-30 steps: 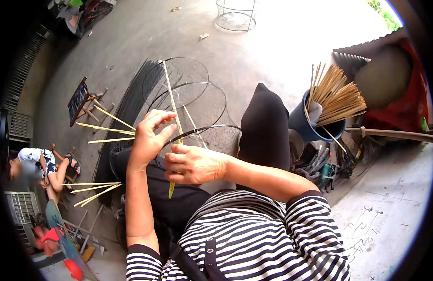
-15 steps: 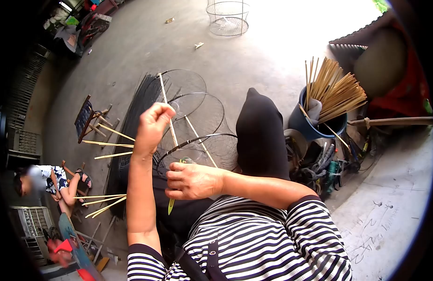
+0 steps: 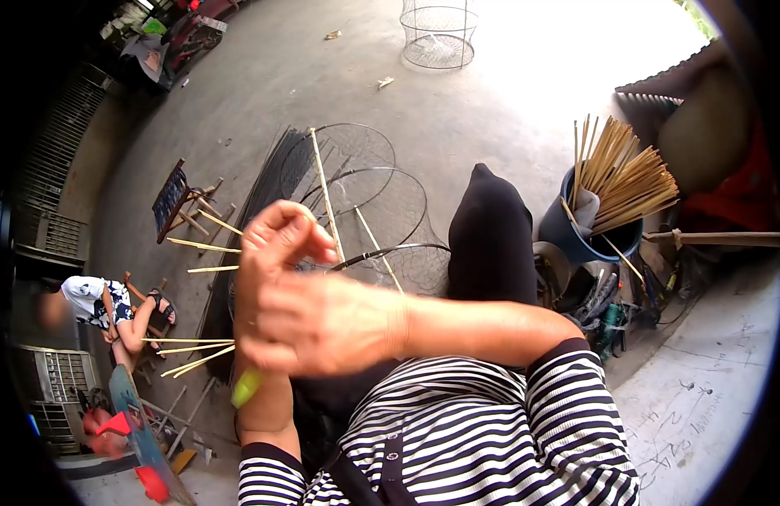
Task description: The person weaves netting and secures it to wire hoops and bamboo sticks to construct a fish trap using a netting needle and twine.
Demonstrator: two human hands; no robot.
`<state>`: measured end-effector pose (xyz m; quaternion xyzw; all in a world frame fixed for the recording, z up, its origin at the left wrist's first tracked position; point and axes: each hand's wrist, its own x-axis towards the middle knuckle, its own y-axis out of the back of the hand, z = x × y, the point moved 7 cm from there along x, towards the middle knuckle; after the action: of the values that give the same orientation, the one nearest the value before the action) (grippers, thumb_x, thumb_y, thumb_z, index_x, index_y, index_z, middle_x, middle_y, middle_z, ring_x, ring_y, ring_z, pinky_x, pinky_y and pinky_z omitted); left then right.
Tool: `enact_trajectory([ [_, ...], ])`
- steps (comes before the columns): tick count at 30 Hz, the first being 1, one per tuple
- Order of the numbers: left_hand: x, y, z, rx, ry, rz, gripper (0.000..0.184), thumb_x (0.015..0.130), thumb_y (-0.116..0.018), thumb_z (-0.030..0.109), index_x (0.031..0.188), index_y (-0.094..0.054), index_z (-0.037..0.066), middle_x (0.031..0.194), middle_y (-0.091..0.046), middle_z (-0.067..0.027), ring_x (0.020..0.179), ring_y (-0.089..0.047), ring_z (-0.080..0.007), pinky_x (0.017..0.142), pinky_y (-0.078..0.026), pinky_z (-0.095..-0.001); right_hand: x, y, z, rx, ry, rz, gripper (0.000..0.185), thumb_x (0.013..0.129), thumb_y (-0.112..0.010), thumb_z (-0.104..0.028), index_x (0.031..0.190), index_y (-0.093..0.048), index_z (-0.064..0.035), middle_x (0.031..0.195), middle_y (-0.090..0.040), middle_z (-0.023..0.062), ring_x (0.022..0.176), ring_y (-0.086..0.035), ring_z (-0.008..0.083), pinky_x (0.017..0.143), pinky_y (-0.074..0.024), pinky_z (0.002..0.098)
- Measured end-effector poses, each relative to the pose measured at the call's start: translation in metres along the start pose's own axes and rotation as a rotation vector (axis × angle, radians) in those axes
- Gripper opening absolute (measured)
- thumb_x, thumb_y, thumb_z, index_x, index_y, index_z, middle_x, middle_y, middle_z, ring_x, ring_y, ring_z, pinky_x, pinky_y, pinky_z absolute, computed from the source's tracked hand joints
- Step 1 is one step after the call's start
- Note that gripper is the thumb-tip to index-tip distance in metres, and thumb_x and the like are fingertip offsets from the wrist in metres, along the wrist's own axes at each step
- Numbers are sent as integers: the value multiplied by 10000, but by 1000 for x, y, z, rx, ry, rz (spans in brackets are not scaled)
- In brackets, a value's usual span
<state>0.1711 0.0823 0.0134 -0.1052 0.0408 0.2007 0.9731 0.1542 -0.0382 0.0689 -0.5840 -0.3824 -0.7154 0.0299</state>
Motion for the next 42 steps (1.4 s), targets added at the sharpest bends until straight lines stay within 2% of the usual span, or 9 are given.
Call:
enact_trajectory([
  [6, -6, 21, -25, -324, -102, -30, 151, 969, -524, 107, 939, -617, -9, 787, -682, -159, 651, -653, -220, 663, -548, -333, -53, 8, 138, -253, -754, -145, 201, 866, -666, -225, 1053, -671, -152, 779, -583, 40, 721, -613, 236, 623, -509, 354],
  [10, -3, 51, -33, -434, -40, 36, 157, 965, -536, 148, 919, -585, 6, 728, -618, -98, 577, -551, -177, 552, -434, -272, -82, -17, 110, -66, -548, -408, 174, 858, -664, -230, 1008, -676, -143, 772, -578, 39, 759, -593, 233, 670, -497, 361],
  [17, 13, 31, -55, -261, -37, 160, 90, 943, -594, 129, 916, -607, 44, 740, -597, -12, 607, -535, -69, 559, -424, -206, -72, -21, 99, 708, -890, 189, 512, 822, -767, -136, 1246, -506, -21, 898, -537, 9, 836, -534, 96, 666, -471, 264],
  [20, 16, 30, -65, -274, -49, 99, 93, 949, -585, 123, 926, -611, 37, 755, -606, -27, 654, -562, -90, 629, -469, -231, -73, -19, 121, 196, -912, 239, 252, 836, -739, -119, 1024, -596, -31, 883, -531, 73, 784, -542, 134, 716, -479, 291],
  [23, 16, 26, -58, -162, -115, 35, 105, 957, -572, 116, 929, -614, 24, 758, -607, -39, 670, -567, -104, 662, -481, -251, -68, -3, 118, 569, -932, 604, 167, 879, -692, -141, 964, -610, -24, 805, -547, 67, 731, -552, 166, 695, -460, 279],
  [29, 0, 36, -33, 267, -280, 158, 119, 974, -548, 92, 901, -584, 5, 744, -578, -27, 663, -547, -94, 637, -440, -230, -94, -13, 133, -297, -693, -381, 182, 878, -642, -273, 1033, -652, -178, 795, -585, 20, 837, -586, 199, 776, -424, 355],
  [35, 6, 46, -42, 162, -170, 131, 91, 965, -544, 59, 911, -602, 13, 753, -587, -4, 669, -553, -68, 600, -440, -212, -101, -16, 108, 141, -646, -326, 282, 833, -715, -234, 1090, -656, -135, 839, -600, 31, 883, -583, 218, 817, -431, 372],
  [38, 16, 37, -57, 44, -176, 17, 86, 949, -561, 51, 904, -624, 12, 805, -611, 8, 729, -570, -66, 683, -469, -227, -95, -25, 106, 672, -956, 131, 431, 813, -761, -269, 1184, -627, -95, 940, -591, 45, 826, -571, 185, 720, -456, 309],
  [42, 16, 38, -58, 544, -316, 193, 42, 867, -631, 42, 852, -624, 3, 793, -601, -51, 697, -584, -166, 668, -467, -285, -81, -11, 116, 383, -1052, 151, 266, 874, -716, -176, 1099, -663, -43, 1025, -612, 46, 903, -589, 165, 743, -493, 304],
])
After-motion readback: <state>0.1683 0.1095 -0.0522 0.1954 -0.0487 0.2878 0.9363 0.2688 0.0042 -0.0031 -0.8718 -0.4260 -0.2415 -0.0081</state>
